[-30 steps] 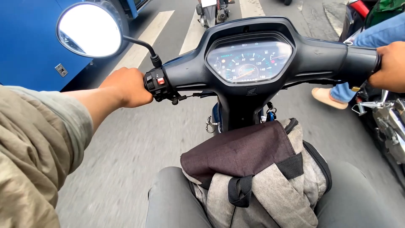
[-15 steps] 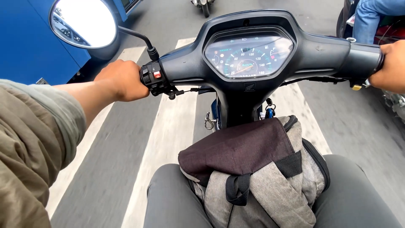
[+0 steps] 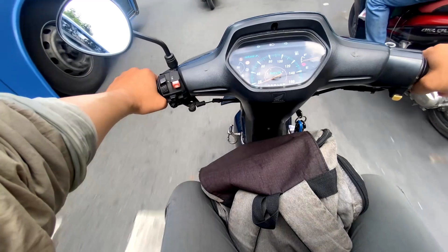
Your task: Cleaning the speedometer glass and dashboard of a motorcycle using a wet wipe while in traffic.
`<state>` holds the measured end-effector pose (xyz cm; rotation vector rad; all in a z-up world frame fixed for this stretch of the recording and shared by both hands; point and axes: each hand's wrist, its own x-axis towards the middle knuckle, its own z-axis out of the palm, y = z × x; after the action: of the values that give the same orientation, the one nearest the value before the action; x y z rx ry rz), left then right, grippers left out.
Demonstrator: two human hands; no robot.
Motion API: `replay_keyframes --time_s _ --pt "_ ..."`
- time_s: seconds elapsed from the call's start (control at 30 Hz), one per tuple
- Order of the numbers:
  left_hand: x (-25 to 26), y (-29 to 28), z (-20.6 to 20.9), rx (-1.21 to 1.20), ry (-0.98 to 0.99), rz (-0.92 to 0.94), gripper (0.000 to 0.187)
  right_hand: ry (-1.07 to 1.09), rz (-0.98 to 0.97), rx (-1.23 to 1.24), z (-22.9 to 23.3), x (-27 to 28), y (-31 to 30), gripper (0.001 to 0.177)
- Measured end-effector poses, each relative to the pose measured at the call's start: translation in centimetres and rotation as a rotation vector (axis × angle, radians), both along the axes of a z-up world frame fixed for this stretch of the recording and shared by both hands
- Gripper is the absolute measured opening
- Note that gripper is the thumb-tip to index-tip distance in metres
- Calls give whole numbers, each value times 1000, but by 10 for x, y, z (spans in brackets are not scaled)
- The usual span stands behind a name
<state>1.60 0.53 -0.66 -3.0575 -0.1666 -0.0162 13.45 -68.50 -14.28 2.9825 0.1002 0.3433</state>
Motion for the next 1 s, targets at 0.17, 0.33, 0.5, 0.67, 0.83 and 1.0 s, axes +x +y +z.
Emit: replay_keyframes --time_s 0.17,0.33,0.5,0.67,0.83,1.0 --pt "0 -2 2 -37 21 10 33 -131 97 115 -20 2 -22 46" --pt "-9 -13 10 -38 45 35 33 -217 15 112 20 -60 55 52" --pt "-11 -12 9 -28 70 34 32 -257 69 184 8 -53 51 54" --pt "-10 -15 10 -5 60 37 34 -301 170 223 -20 -12 12 35" --pt "-9 -15 6 -5 61 49 34 -235 50 30 -20 -2 12 31" --pt "-11 -12 7 -17 31 33 35 -163 -4 -122 -10 4 11 40"
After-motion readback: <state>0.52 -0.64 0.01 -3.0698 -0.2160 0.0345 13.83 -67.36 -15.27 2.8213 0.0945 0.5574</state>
